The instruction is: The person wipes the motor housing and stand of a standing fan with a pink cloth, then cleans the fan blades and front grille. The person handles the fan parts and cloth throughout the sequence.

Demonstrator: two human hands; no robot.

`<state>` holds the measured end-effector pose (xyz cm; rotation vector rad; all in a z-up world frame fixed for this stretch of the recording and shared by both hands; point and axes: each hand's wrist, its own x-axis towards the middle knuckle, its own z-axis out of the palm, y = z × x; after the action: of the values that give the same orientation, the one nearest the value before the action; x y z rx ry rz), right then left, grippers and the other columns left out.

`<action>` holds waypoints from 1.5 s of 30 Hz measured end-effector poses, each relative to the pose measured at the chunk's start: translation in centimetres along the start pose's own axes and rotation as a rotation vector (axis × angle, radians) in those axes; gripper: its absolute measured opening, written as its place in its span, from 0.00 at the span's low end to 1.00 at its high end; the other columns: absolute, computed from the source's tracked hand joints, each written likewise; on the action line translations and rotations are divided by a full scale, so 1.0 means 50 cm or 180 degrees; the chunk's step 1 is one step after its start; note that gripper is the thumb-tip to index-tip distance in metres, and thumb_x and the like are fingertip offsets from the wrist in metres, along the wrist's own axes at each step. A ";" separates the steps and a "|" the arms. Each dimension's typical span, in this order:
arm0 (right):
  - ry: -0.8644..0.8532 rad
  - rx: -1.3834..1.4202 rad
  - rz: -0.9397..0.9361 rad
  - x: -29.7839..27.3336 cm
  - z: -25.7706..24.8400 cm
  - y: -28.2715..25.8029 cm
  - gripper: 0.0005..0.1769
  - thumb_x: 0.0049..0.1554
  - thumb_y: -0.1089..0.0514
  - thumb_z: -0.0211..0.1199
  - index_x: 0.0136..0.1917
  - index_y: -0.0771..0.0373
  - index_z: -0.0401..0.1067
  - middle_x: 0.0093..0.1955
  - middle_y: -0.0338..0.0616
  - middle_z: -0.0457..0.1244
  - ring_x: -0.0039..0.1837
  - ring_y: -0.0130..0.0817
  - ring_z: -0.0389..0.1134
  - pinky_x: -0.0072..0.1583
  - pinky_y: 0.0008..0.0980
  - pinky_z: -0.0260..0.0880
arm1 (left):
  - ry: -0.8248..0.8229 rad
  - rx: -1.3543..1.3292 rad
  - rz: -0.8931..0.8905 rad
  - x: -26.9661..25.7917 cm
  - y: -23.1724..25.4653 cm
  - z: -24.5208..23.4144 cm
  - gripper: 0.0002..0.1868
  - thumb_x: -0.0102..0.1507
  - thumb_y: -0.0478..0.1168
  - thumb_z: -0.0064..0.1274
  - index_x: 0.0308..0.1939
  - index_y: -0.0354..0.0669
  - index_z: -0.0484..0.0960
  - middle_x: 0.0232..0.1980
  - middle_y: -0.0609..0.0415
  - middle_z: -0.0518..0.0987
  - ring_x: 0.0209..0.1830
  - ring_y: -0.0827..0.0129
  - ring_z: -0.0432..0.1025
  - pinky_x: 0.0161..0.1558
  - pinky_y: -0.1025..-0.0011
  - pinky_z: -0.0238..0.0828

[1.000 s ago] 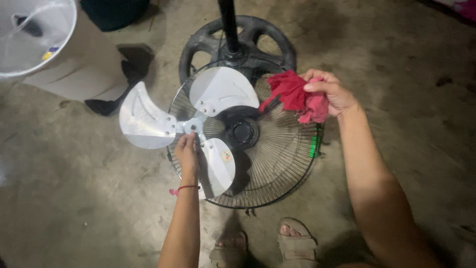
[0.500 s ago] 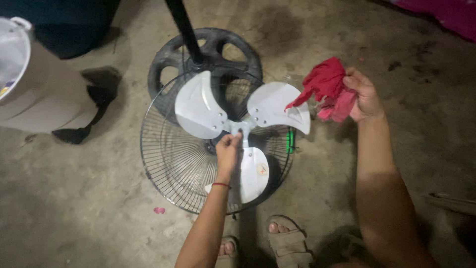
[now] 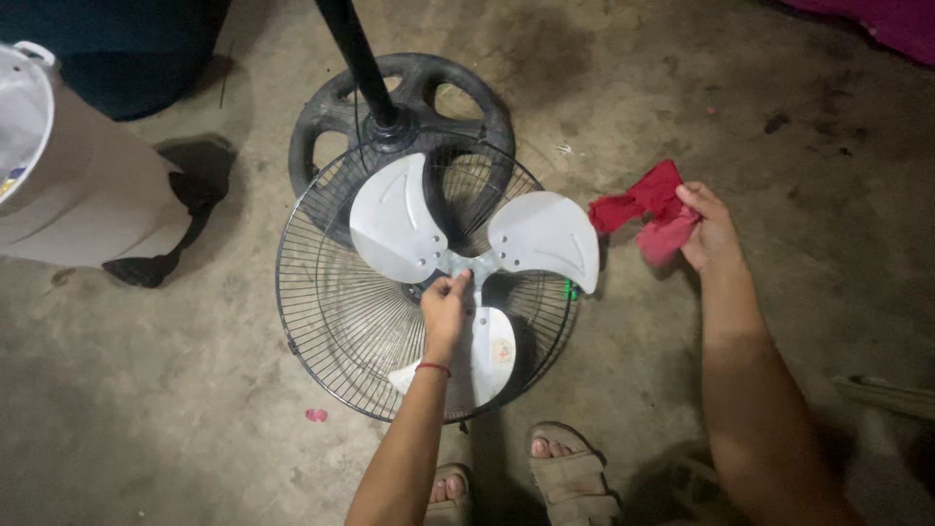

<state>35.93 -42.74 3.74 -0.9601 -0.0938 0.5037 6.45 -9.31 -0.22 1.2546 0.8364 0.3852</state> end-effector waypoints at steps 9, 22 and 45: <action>-0.0777 -0.0170 0.0031 -0.003 0.182 -0.071 0.10 0.57 0.62 0.64 0.53 0.61 0.72 0.53 0.43 0.69 0.59 0.37 0.71 0.66 0.40 0.70 | 0.0093 0.0473 0.0474 -0.001 0.014 0.016 0.14 0.62 0.44 0.63 0.29 0.38 0.78 0.26 0.61 0.73 0.26 0.80 0.63 0.28 0.76 0.62; -0.1532 -0.0174 0.1063 0.020 0.387 0.076 0.09 0.55 0.58 0.60 0.48 0.63 0.70 0.45 0.40 0.66 0.50 0.30 0.68 0.58 0.30 0.67 | 0.0547 0.0132 0.0255 0.063 -0.079 -0.145 0.13 0.65 0.37 0.55 0.26 0.38 0.76 0.25 0.59 0.74 0.24 0.77 0.63 0.27 0.75 0.58; -0.1383 -0.1411 0.1066 0.023 0.333 0.253 0.05 0.53 0.62 0.61 0.43 0.63 0.72 0.41 0.37 0.66 0.45 0.26 0.65 0.52 0.25 0.63 | 0.0550 0.2437 0.0693 0.053 -0.056 -0.179 0.12 0.60 0.44 0.60 0.36 0.38 0.85 0.31 0.47 0.81 0.29 0.64 0.71 0.35 0.66 0.67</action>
<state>27.35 -23.62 3.06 -1.2939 -0.4557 1.0263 1.10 -2.32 -4.40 2.0558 1.0431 0.3605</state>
